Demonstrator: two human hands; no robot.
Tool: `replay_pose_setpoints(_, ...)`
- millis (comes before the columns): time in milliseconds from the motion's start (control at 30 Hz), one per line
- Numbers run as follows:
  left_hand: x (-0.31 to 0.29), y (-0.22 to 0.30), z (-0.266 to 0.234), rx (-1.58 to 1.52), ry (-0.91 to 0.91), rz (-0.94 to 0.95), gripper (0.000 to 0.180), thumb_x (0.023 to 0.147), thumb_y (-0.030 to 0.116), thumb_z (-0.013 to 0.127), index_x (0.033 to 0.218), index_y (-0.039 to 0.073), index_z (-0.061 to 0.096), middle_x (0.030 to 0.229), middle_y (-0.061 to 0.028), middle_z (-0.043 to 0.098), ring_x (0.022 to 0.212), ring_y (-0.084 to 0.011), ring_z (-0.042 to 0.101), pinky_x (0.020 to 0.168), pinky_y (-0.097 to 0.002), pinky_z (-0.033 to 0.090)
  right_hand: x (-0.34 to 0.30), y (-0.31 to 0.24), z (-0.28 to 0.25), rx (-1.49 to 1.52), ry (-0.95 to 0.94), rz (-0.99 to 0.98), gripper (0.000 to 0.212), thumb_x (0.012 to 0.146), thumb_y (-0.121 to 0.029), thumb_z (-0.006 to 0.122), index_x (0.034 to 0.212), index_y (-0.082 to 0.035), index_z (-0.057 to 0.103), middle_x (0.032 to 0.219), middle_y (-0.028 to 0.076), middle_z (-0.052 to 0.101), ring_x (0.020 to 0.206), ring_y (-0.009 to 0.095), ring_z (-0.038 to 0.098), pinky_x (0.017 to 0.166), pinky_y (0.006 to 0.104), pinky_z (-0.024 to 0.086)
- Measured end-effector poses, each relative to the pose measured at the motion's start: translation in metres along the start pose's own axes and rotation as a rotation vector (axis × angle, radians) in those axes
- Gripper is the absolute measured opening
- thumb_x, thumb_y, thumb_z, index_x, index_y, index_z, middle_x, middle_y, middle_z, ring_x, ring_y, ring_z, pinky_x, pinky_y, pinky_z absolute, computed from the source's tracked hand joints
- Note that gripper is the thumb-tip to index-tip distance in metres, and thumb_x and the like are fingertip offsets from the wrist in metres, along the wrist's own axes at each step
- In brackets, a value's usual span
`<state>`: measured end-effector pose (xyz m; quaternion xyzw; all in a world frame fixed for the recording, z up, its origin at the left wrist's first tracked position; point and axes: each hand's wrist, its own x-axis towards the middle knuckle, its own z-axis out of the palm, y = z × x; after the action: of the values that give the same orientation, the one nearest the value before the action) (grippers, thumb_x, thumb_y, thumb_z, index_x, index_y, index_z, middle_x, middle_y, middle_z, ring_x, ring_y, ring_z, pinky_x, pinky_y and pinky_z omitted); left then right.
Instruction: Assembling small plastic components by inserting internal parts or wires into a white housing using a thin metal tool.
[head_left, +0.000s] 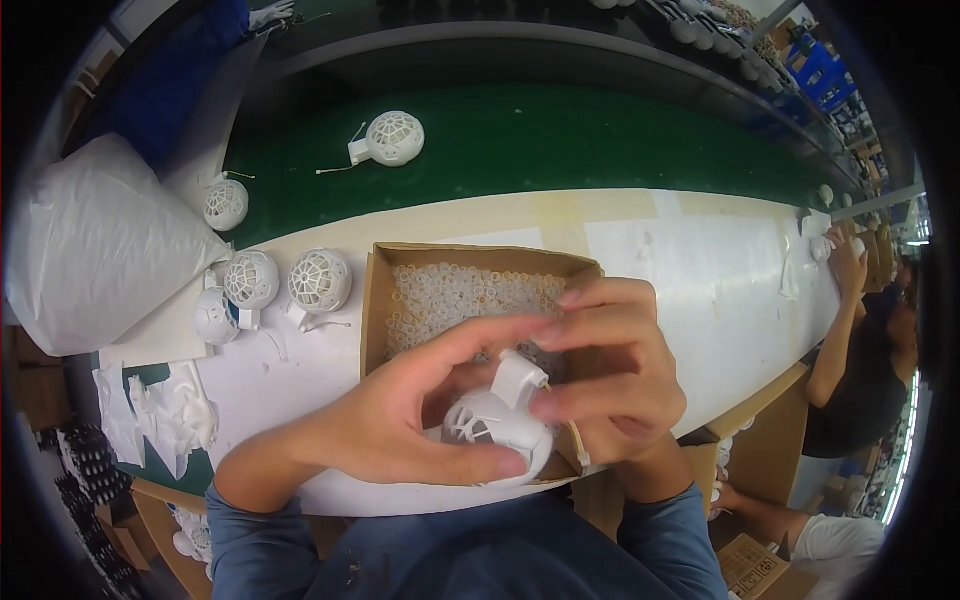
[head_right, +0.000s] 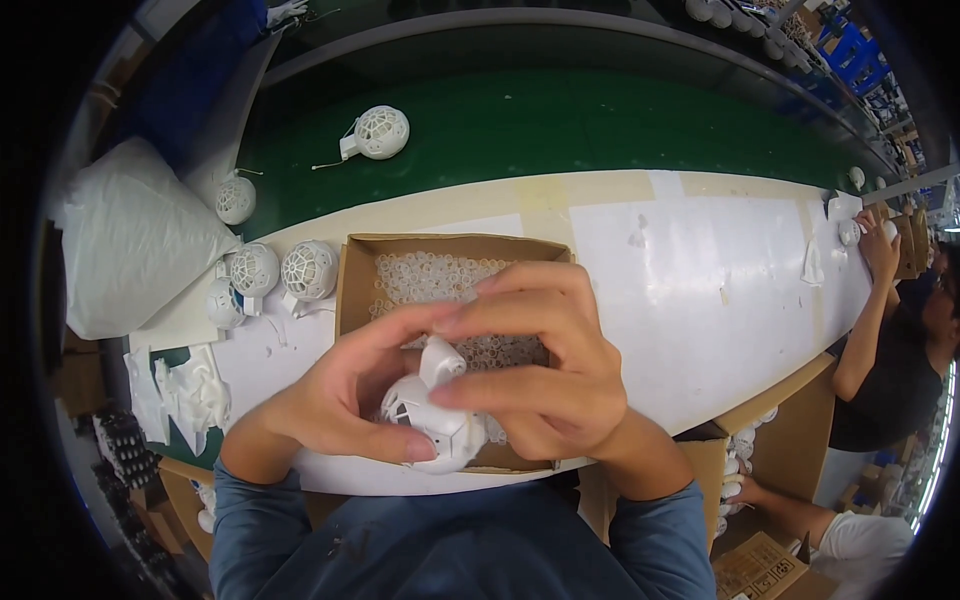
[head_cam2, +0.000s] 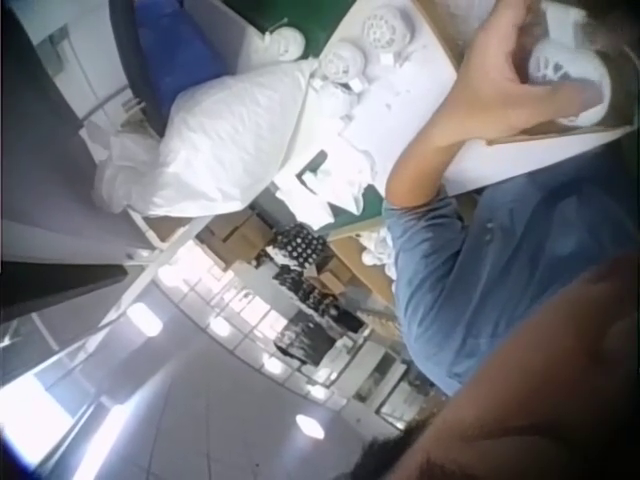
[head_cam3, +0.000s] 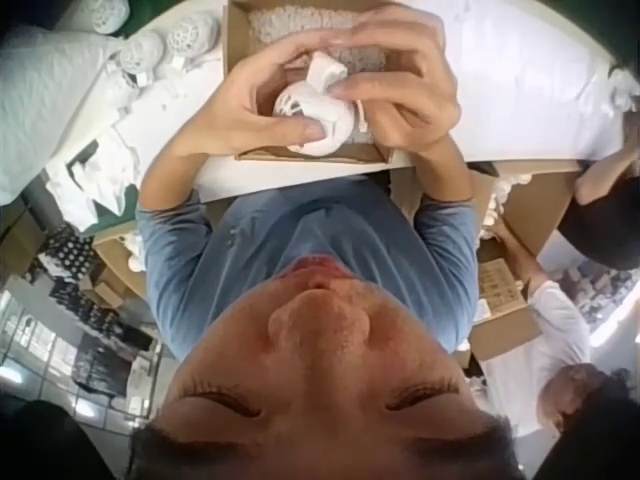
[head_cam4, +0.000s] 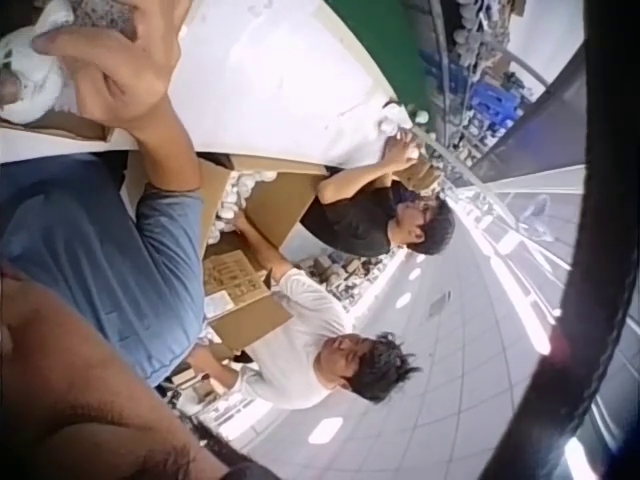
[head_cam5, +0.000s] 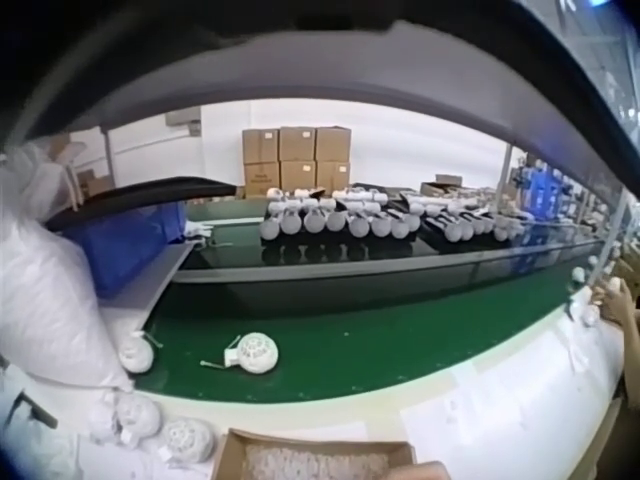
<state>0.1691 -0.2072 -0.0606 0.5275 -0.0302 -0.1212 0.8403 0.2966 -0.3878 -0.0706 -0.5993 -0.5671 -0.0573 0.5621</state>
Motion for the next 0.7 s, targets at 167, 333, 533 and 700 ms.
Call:
replay_pose_setpoints(167, -0.003, 0.001, -0.013, 0.325, 0.163, 0.183, 0.068, 0.088, 0.001, 0.075, 0.146, 0.006, 0.040, 0.133, -0.0083, 0.055, 0.115, -0.0123, 0.056, 0.094, -0.0285, 0.048, 0.004, -0.005, 0.006, 0.238, 0.045, 0.280, 0.023, 0.081, -0.004, 0.074, 0.102, -0.008, 0.070, 0.093, 0.011, 0.067, 0.102, 0.028, 0.062, 0.083, 0.0405, 0.053)
replay_pose_setpoints(333, 0.002, 0.000, -0.026, 0.461, 0.285, 0.508, 0.038, 0.092, 0.002, 0.065, 0.128, 0.005, 0.053, 0.112, -0.0125, 0.064, 0.097, -0.0188, 0.063, 0.084, -0.0306, 0.051, -0.020, -0.003, 0.025, -0.391, -0.561, 0.419, 0.020, 0.074, -0.004, 0.070, 0.094, -0.006, 0.067, 0.089, 0.011, 0.067, 0.088, 0.025, 0.066, 0.072, 0.0373, 0.055)
replay_pose_setpoints(533, 0.004, 0.009, -0.021, 0.885, 0.419, 0.500, 0.012, 0.089, 0.002, 0.070, 0.100, 0.004, 0.073, 0.094, -0.0133, 0.069, 0.087, -0.0242, 0.068, 0.076, -0.0308, 0.053, -0.023, 0.004, 0.024, -0.641, -0.743, 0.210, 0.011, 0.079, -0.006, 0.067, 0.089, -0.006, 0.067, 0.083, 0.009, 0.066, 0.081, 0.027, 0.065, 0.066, 0.0392, 0.054)
replay_pose_setpoints(700, 0.001, 0.012, -0.021, 0.978, 0.434, 0.491, 0.009, 0.093, 0.003, 0.064, 0.099, 0.001, 0.071, 0.098, -0.0156, 0.067, 0.082, -0.0203, 0.065, 0.072, -0.0304, 0.051, -0.016, 0.006, 0.014, -0.411, -0.623, 0.273, 0.005, 0.081, -0.005, 0.072, 0.086, -0.006, 0.070, 0.083, 0.010, 0.070, 0.070, 0.024, 0.065, 0.059, 0.0371, 0.053)
